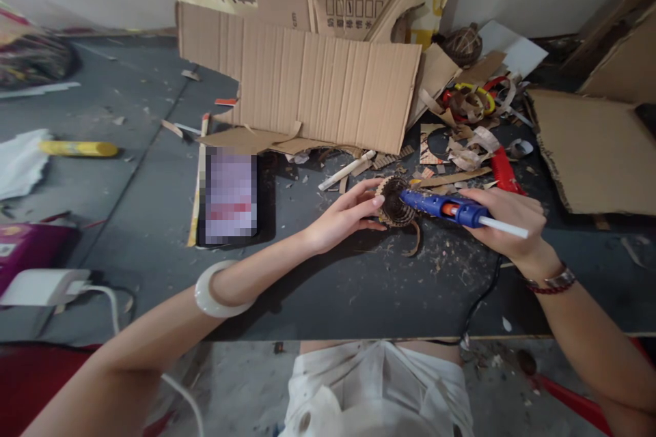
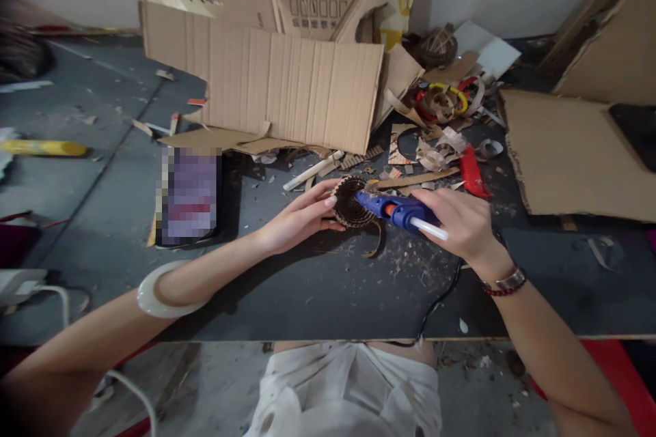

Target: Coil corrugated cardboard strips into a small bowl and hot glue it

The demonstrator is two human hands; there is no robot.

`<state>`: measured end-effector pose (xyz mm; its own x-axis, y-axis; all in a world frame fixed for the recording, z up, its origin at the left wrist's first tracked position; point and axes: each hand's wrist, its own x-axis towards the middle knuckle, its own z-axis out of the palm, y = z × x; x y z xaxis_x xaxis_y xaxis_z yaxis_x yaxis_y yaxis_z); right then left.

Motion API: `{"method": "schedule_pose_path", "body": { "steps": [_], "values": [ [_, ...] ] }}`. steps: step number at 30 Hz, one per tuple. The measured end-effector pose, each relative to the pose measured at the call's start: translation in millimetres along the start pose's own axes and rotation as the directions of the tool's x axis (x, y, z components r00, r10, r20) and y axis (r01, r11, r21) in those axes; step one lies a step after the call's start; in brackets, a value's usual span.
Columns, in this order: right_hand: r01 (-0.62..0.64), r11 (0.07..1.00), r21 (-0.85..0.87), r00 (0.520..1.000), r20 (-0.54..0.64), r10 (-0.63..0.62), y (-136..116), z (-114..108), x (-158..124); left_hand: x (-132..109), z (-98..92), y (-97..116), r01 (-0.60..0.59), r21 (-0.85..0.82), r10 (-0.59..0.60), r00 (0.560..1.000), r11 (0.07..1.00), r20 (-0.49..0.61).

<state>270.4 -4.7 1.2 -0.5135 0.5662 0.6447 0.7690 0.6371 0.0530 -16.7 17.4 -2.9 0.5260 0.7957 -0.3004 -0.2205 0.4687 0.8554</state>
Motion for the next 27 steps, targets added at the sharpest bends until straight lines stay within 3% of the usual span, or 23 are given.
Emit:
{"method": "schedule_pose_path", "body": {
  "steps": [18, 27],
  "values": [
    [-0.047, 0.997, -0.064, 0.998, -0.035, 0.045, -4.2, -4.8, 9.6, 1.2, -0.4, 0.4, -0.002, -0.005, 0.002, 1.000, 1.000, 0.017],
    [-0.035, 0.999, -0.011, 0.999, -0.016, 0.035, -0.9, -1.8, 4.3, 1.0, -2.0, -0.6, -0.001, -0.007, 0.001, 1.000, 1.000, 0.012]
  ]
}}
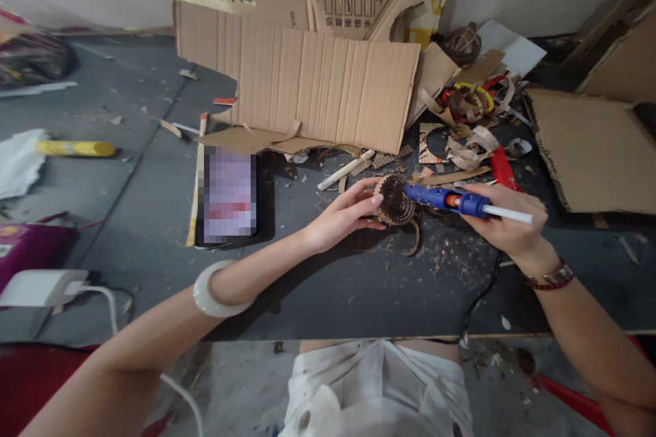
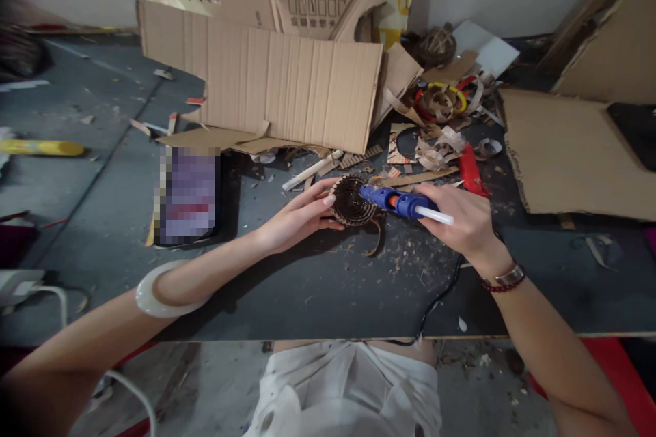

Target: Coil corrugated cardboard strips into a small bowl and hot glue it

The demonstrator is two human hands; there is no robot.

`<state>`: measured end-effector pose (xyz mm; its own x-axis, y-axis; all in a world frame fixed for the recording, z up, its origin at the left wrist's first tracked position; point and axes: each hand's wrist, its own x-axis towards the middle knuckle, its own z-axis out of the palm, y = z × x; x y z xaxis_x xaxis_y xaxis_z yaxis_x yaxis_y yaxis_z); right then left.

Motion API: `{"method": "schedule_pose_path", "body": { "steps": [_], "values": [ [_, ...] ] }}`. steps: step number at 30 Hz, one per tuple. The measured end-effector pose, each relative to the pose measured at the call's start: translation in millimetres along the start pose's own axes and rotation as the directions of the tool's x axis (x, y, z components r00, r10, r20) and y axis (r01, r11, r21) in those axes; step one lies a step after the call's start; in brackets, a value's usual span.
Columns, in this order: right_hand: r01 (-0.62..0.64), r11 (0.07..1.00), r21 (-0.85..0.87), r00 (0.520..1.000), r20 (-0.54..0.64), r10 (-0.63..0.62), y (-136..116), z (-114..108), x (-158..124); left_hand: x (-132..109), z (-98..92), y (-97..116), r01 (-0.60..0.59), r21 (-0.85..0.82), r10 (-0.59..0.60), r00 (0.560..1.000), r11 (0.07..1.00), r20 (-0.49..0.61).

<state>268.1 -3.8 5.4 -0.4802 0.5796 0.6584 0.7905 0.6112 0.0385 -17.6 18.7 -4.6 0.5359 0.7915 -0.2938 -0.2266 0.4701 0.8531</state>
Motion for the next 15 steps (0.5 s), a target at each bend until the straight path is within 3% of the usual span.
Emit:
{"method": "schedule_pose_path", "body": {
  "steps": [15],
  "values": [
    [-0.022, 0.999, -0.025, 0.999, -0.030, 0.021, -1.3, -1.1, 0.5, 0.2, 0.3, -0.4, -0.001, 0.007, 0.001, 1.000, 1.000, 0.010]
  ]
}}
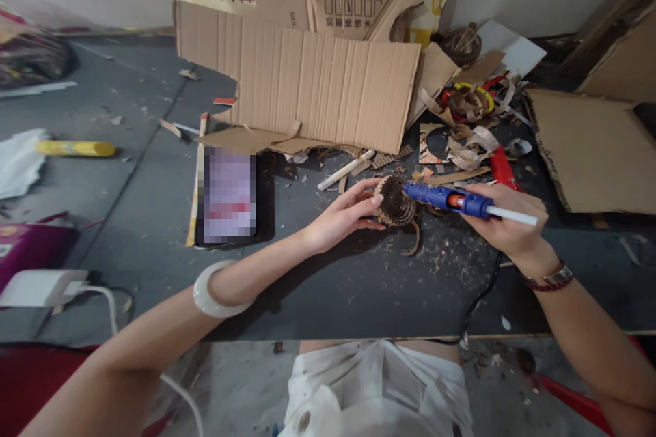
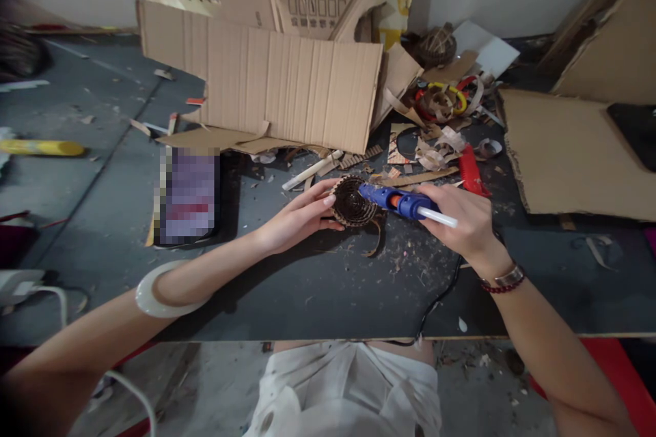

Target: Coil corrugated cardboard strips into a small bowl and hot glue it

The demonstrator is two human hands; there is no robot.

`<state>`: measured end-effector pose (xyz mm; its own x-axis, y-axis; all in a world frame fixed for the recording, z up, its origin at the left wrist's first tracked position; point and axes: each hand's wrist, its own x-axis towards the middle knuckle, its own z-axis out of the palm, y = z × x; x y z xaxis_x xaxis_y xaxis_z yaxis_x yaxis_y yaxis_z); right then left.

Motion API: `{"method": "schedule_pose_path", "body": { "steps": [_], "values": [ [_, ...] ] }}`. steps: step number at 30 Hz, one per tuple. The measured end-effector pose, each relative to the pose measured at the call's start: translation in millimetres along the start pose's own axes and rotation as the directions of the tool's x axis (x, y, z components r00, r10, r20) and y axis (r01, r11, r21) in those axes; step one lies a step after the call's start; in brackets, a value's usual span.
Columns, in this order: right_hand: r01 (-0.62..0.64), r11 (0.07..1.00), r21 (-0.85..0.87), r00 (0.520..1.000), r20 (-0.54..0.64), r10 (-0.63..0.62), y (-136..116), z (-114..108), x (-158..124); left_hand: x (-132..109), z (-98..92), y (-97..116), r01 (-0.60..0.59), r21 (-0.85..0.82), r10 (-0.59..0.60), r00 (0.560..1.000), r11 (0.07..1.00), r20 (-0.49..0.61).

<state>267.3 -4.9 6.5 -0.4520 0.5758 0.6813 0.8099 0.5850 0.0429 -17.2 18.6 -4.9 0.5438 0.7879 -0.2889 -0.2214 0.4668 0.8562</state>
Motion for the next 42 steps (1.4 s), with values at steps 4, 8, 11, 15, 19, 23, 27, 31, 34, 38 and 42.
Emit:
{"method": "schedule_pose_path", "body": {
  "steps": [4, 8, 11, 15, 19, 23, 27, 31, 34, 38, 42],
  "values": [
    [-0.013, 0.999, -0.044, 1.000, -0.003, 0.013, -1.5, -0.9, 4.0, -0.1, 1.0, 1.3, 0.002, -0.002, -0.002, 1.000, 1.000, -0.010],
    [0.001, 0.999, -0.043, 1.000, -0.022, -0.002, -1.3, -2.7, 4.8, -0.6, 1.9, 2.0, 0.004, -0.008, -0.004, 1.000, 1.000, -0.019],
    [0.008, 1.000, -0.010, 1.000, -0.012, -0.008, -0.8, -2.4, 3.4, -0.6, 1.6, 1.3, 0.007, -0.005, -0.007, 1.000, 1.000, -0.017],
    [0.007, 1.000, 0.003, 1.000, -0.005, -0.007, -0.7, -0.6, 2.7, -0.1, 0.6, 0.2, 0.004, -0.009, -0.004, 1.000, 1.000, -0.017],
    [-0.009, 0.999, -0.039, 1.000, -0.017, 0.009, -1.7, -1.4, 4.7, -0.1, 0.5, 0.4, 0.004, -0.011, -0.004, 1.000, 1.000, -0.005],
    [-0.019, 0.999, -0.037, 1.000, -0.017, 0.019, -1.4, -3.1, 4.6, -0.7, 0.5, 0.9, 0.003, 0.000, -0.003, 1.000, 1.000, -0.004],
    [-0.038, 0.999, 0.000, 0.999, 0.017, 0.038, -0.4, -1.7, 2.7, -0.7, 0.6, 0.9, 0.004, 0.005, -0.004, 1.000, 1.000, 0.000],
    [-0.049, 0.998, -0.027, 0.999, 0.011, 0.050, 0.2, 0.2, 2.0, -0.7, 1.4, 1.4, 0.008, -0.009, -0.008, 1.000, 1.000, -0.014],
    [-0.056, 0.998, -0.037, 0.998, -0.007, 0.056, 0.8, 0.0, 2.6, -0.7, 1.0, 1.1, 0.006, -0.012, -0.006, 1.000, 1.000, -0.007],
    [-0.037, 0.999, -0.016, 0.998, -0.043, 0.036, 1.1, -1.4, 3.8, -0.5, -0.3, 0.0, 0.009, -0.010, -0.009, 1.000, 1.000, 0.003],
    [-0.035, 0.999, 0.003, 0.999, -0.006, 0.035, 0.9, -1.4, 3.4, -0.4, -0.1, 0.1, 0.010, -0.001, -0.010, 1.000, 1.000, 0.005]
  ]
}}
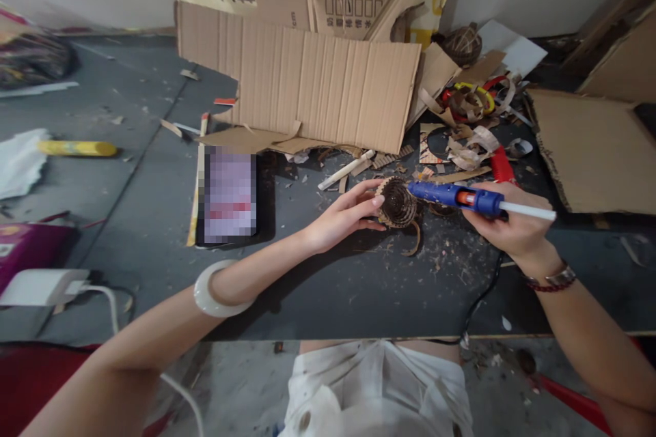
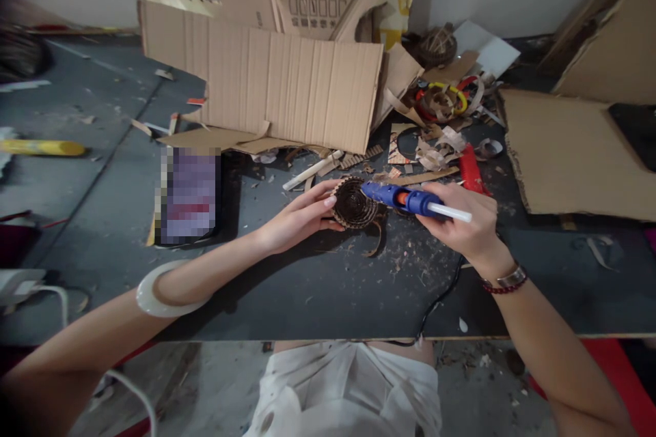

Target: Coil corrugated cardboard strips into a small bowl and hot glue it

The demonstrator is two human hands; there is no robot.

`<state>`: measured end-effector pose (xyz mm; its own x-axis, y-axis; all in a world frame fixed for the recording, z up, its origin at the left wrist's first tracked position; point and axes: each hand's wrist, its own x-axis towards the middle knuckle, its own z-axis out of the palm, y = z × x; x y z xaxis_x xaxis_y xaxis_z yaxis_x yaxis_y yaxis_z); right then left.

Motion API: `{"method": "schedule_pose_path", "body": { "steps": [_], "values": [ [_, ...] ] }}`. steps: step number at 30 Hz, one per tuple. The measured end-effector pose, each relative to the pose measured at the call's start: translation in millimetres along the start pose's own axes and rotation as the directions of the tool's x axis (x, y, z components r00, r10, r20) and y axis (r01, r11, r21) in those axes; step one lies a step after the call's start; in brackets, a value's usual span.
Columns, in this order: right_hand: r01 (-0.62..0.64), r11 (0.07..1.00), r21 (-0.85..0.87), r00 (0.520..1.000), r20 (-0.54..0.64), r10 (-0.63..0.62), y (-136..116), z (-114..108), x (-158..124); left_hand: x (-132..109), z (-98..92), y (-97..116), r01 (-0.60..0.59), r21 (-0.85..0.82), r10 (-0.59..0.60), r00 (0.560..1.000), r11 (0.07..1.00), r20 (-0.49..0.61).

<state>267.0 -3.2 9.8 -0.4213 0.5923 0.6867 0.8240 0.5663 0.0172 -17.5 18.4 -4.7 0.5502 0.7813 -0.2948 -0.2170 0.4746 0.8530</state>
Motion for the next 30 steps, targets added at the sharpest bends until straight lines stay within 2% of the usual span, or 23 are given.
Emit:
{"method": "schedule_pose_path", "body": {
  "steps": [22, 30],
  "values": [
    [-0.051, 0.997, -0.061, 0.998, -0.029, 0.050, 1.5, 1.8, -1.9, 0.1, -1.1, -0.4, 0.009, 0.002, -0.009, 1.000, 1.000, -0.003],
    [-0.041, 0.999, -0.026, 0.999, -0.023, 0.040, -0.7, 0.3, 0.9, -0.2, 1.3, 1.2, 0.007, 0.009, -0.007, 1.000, 1.000, -0.011]
  ]
}}
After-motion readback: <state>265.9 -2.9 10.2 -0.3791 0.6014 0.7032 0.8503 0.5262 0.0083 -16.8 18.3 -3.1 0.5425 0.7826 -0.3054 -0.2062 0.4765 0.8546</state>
